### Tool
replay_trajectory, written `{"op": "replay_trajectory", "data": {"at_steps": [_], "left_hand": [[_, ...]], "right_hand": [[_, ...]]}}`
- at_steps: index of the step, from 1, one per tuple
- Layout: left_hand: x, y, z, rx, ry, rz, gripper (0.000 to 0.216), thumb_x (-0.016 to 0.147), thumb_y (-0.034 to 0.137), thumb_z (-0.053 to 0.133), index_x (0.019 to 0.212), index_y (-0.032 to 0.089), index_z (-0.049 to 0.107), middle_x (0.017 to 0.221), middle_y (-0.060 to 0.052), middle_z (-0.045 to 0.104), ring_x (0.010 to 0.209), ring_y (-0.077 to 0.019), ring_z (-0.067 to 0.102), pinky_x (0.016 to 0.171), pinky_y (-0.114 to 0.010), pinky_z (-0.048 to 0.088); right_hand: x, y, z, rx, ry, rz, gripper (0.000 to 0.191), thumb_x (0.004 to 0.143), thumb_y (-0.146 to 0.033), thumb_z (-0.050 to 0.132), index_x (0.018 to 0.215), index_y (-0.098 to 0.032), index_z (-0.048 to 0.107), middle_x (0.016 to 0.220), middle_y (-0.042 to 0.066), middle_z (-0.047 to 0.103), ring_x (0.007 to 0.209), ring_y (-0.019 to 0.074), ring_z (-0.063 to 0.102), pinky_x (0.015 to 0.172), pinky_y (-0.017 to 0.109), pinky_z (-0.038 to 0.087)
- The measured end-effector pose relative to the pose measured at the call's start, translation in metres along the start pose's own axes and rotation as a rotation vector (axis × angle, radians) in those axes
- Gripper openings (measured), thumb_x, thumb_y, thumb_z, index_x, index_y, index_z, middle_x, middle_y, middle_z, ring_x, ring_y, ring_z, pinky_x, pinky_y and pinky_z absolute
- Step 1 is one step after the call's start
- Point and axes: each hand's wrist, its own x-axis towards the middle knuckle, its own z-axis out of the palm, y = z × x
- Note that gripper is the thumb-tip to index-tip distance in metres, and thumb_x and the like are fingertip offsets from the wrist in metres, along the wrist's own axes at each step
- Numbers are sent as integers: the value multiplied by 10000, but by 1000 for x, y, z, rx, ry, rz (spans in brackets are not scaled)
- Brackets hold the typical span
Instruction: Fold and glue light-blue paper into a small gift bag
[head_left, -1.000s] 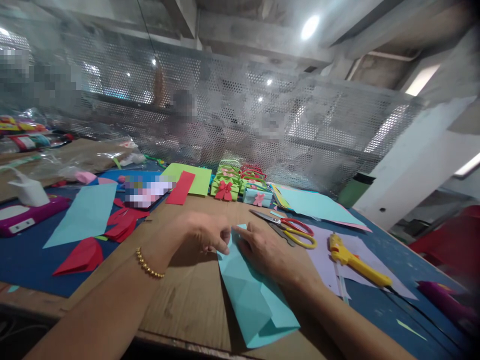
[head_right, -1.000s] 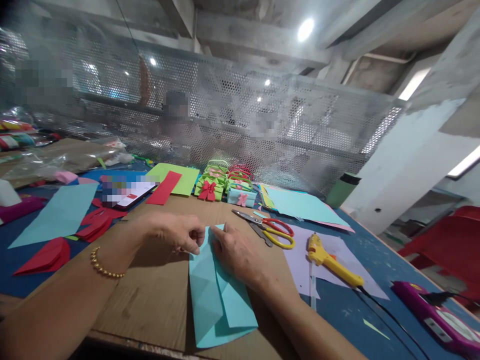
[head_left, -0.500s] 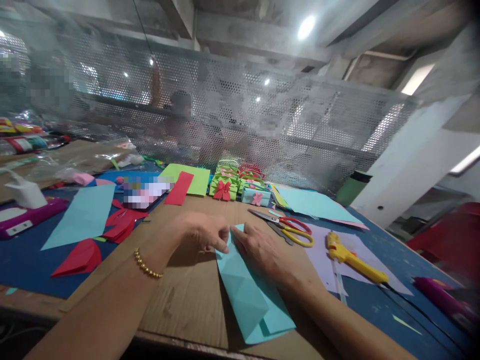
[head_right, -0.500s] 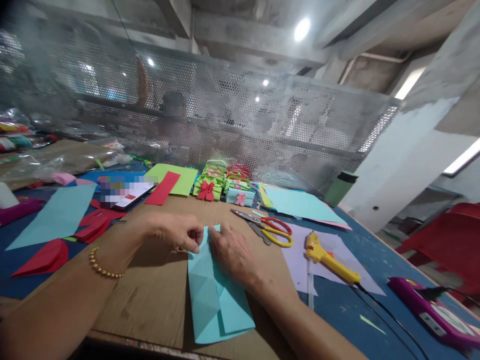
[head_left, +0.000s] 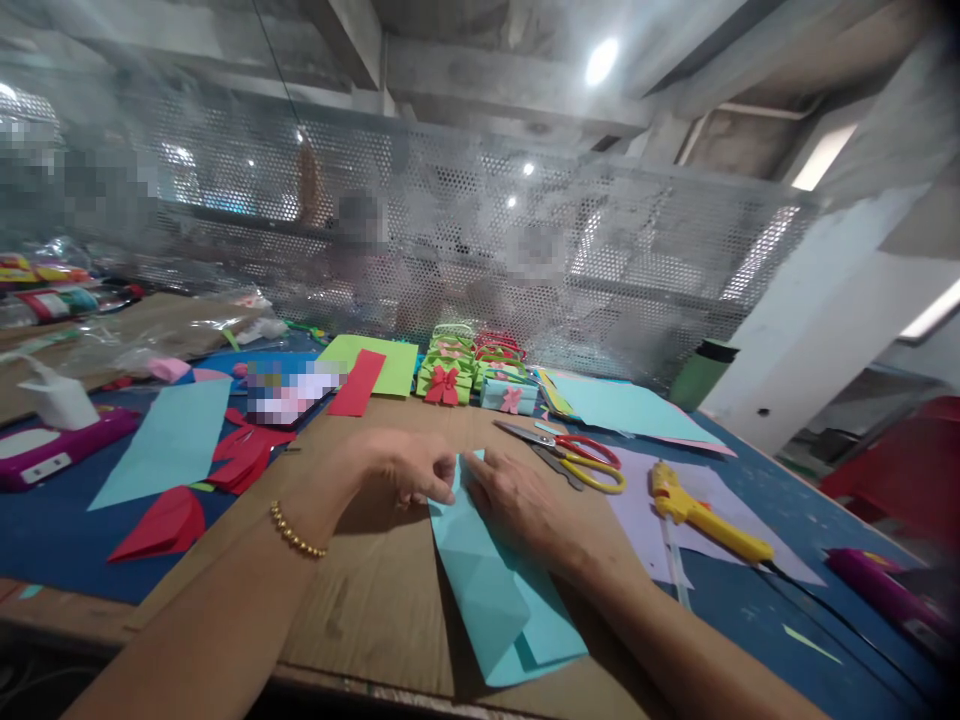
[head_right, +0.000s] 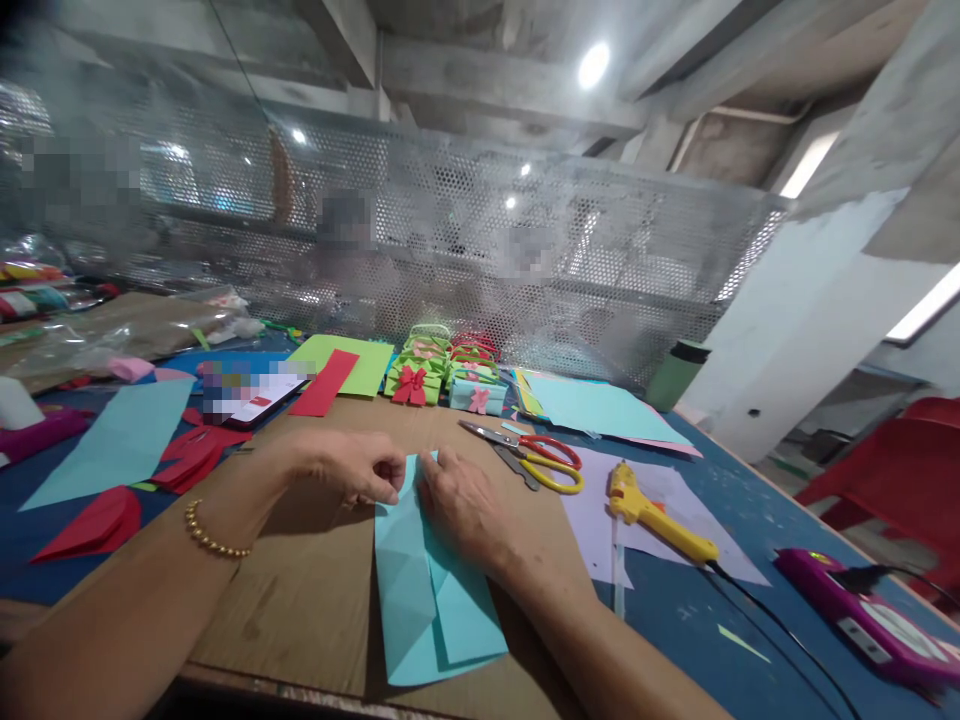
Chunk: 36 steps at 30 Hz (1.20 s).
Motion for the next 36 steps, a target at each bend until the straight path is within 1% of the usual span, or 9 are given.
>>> {"op": "replay_trajectory", "data": {"at_steps": [4,8,11,13,17,20,25,31,36], "left_hand": [[1,0,0,21,5,14,80,734,246,588,783,193,554,640,25,565,574,-139,559,542,-251,439],[4,0,1,64,16,2,72,754,263,583,761,195,558,622,30,559,568,-139,554,545,-255,436],[6,1,1,115,38,-18,94,761,286,606,754,204,559,623,35,565,586,-137,549,541,-249,410],[8,3,2,151,61,-24,152,770,330,629,737,209,544,621,38,553,601,-138,540,542,-252,392],[13,6,7,213,117,-25,275,768,434,657,729,217,492,658,37,533,635,-146,518,548,-269,360],[16,6,10,238,145,-19,316,736,459,684,751,226,471,705,39,526,652,-148,503,541,-276,339],[21,2,11,257,131,2,341,726,489,683,754,230,463,701,43,528,641,-145,501,533,-273,332],[23,0,13,283,159,20,313,728,491,657,796,224,507,748,15,553,675,-170,525,548,-287,345],[22,1,13,292,161,33,294,737,479,646,814,223,525,757,15,557,676,-170,523,541,-290,344]], "right_hand": [[-1,-5,-9,-2,-59,-15,218,1000,-206,426,1032,-193,641,820,29,536,658,137,416,602,283,236],[1,-2,-3,33,-7,-25,242,1008,-237,420,1083,-210,649,806,24,530,663,135,430,598,286,221],[5,5,8,55,38,-31,269,1007,-248,410,1086,-232,666,795,26,552,690,140,475,605,285,227],[7,9,12,65,48,-23,274,996,-260,413,1063,-234,678,797,32,570,694,144,498,605,281,241],[8,11,13,140,83,-30,286,962,-235,408,1034,-224,684,852,50,624,757,161,552,652,270,311],[7,12,13,162,87,-13,282,934,-207,409,1039,-203,671,875,63,639,789,173,569,678,275,332],[9,14,15,99,45,-10,274,953,-237,407,996,-177,671,831,65,610,718,164,537,630,295,274],[10,13,17,86,51,-22,273,971,-264,415,1029,-202,675,844,64,617,716,163,527,616,311,222],[10,11,16,19,55,-19,282,977,-265,401,1045,-203,668,817,60,590,669,155,485,596,316,200]]}}
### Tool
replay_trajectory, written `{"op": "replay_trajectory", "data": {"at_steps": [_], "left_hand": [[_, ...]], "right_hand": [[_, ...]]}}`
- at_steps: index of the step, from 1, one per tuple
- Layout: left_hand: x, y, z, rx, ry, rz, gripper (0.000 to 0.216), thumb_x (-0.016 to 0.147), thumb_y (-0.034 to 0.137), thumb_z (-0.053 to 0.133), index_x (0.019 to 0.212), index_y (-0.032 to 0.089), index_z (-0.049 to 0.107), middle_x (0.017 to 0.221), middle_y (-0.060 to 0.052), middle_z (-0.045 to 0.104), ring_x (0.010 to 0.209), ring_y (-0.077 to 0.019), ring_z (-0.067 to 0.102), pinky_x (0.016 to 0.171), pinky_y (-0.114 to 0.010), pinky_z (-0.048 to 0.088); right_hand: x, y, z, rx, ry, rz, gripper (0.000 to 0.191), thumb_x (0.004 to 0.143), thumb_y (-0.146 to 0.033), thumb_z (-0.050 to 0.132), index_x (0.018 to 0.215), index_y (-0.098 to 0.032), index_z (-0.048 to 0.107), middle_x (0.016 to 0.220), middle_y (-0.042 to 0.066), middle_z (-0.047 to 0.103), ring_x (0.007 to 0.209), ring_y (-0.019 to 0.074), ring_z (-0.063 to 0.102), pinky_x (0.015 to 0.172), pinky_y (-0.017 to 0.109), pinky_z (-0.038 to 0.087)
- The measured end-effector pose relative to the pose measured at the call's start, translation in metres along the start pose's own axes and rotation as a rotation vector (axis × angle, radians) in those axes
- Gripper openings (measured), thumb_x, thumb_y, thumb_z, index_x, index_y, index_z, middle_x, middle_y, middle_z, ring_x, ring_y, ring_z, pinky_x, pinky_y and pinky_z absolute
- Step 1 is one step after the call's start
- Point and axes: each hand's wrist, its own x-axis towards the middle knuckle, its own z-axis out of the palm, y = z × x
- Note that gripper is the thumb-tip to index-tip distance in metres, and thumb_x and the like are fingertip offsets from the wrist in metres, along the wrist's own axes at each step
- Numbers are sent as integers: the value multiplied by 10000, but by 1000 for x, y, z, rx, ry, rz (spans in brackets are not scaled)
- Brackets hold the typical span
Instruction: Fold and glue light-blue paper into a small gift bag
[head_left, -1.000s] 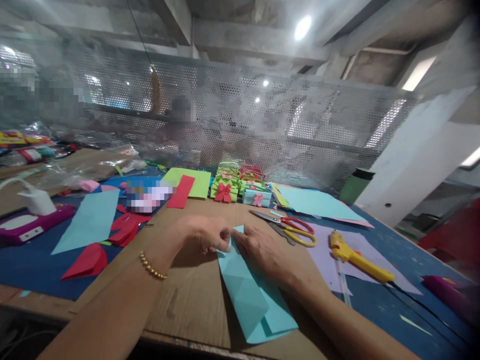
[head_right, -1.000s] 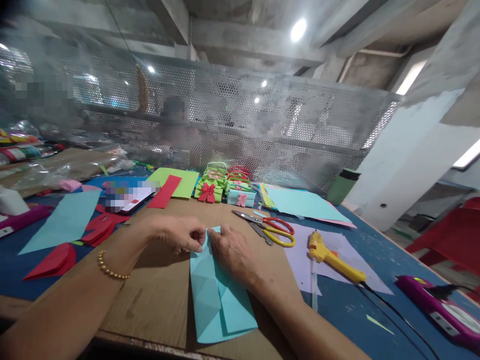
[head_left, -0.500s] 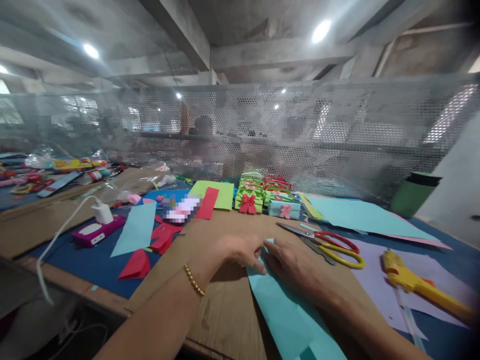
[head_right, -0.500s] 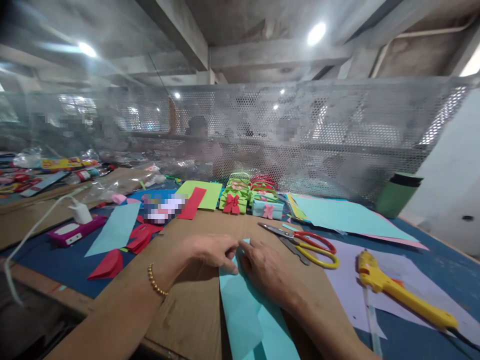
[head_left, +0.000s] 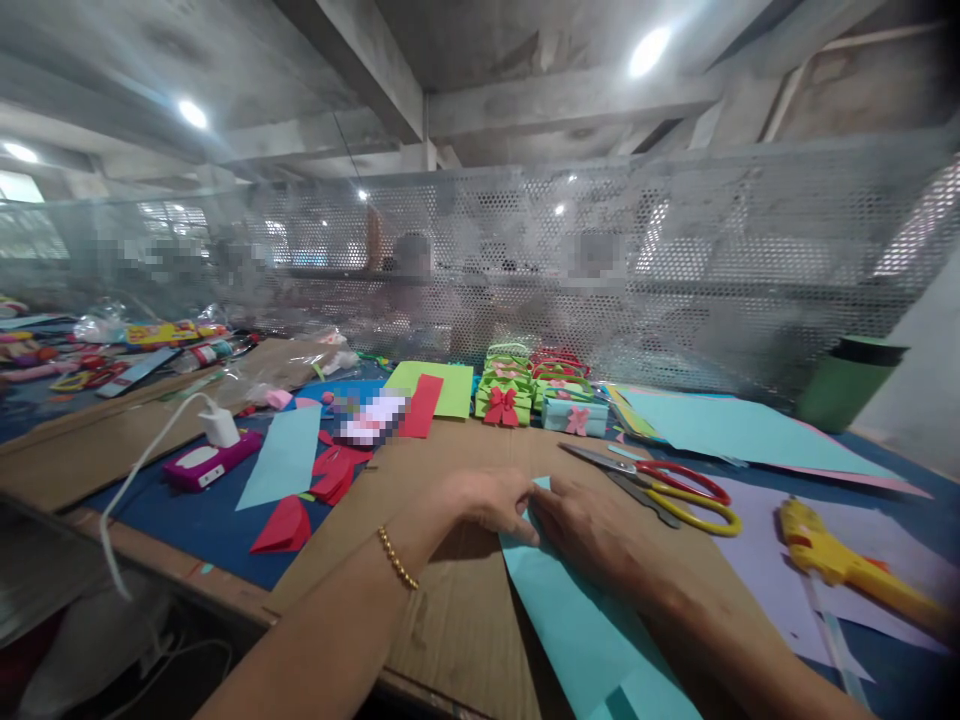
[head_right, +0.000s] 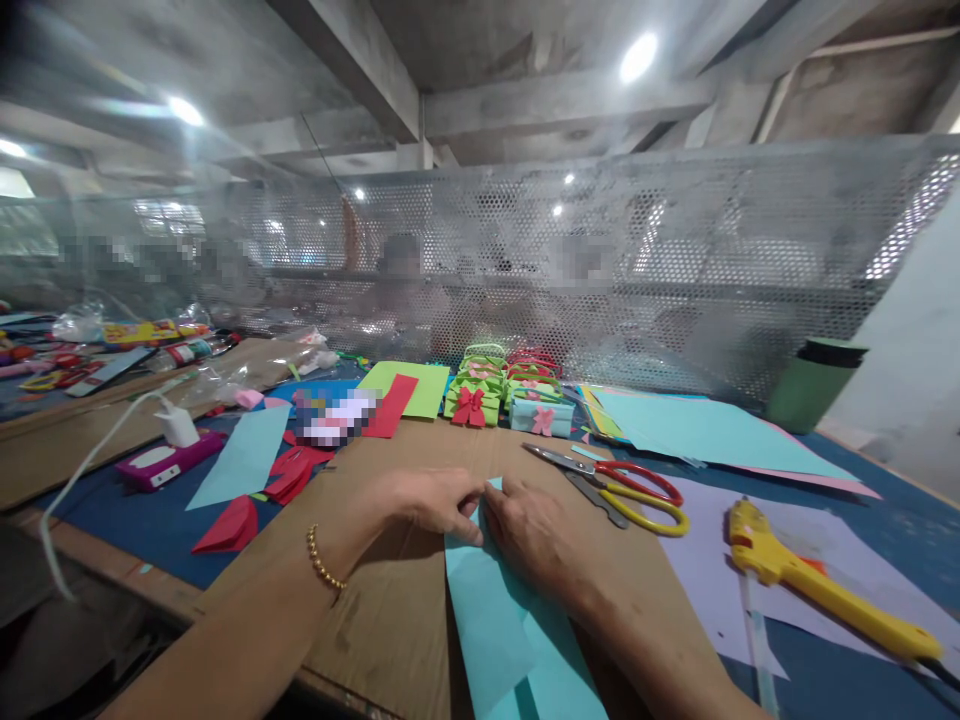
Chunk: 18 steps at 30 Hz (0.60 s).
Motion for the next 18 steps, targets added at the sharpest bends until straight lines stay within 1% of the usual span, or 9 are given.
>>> {"op": "replay_trajectory", "data": {"at_steps": [3,6,10,13,16,18], "left_hand": [[-2,2,-2,7,-4,-5,308,744,493,645,829,219,534,775,13,561,679,-166,524,540,-284,345],[-4,5,-4,14,-7,-8,303,749,484,649,836,211,549,772,10,566,670,-164,520,543,-286,347],[-4,5,-4,15,-10,-5,282,760,462,651,838,204,566,782,4,582,682,-164,525,563,-287,349],[-3,5,-4,9,-6,-14,284,760,461,655,839,204,563,801,-2,588,704,-169,531,566,-285,342],[-4,6,-3,-4,-2,-18,286,749,459,665,834,208,556,804,3,587,715,-169,530,576,-282,342],[-5,7,-3,-18,6,-16,278,742,448,669,821,210,550,790,10,580,706,-165,523,575,-278,339]], "right_hand": [[-1,0,-1,27,7,3,267,974,-254,407,1040,-195,658,800,48,581,670,148,486,598,306,218],[-1,3,1,63,10,-5,263,975,-250,408,1054,-185,649,830,53,588,681,144,497,606,294,242],[2,5,7,8,22,1,259,964,-253,420,993,-197,672,796,50,585,661,147,484,592,302,217],[3,3,5,-6,17,-12,273,964,-256,416,956,-195,682,785,52,591,655,146,487,587,302,216],[1,1,-1,13,-4,-29,295,973,-265,409,1015,-197,692,807,61,614,668,151,511,594,291,248],[-2,2,-7,54,5,-30,303,968,-242,409,1068,-203,692,824,63,638,696,160,540,617,281,289]]}}
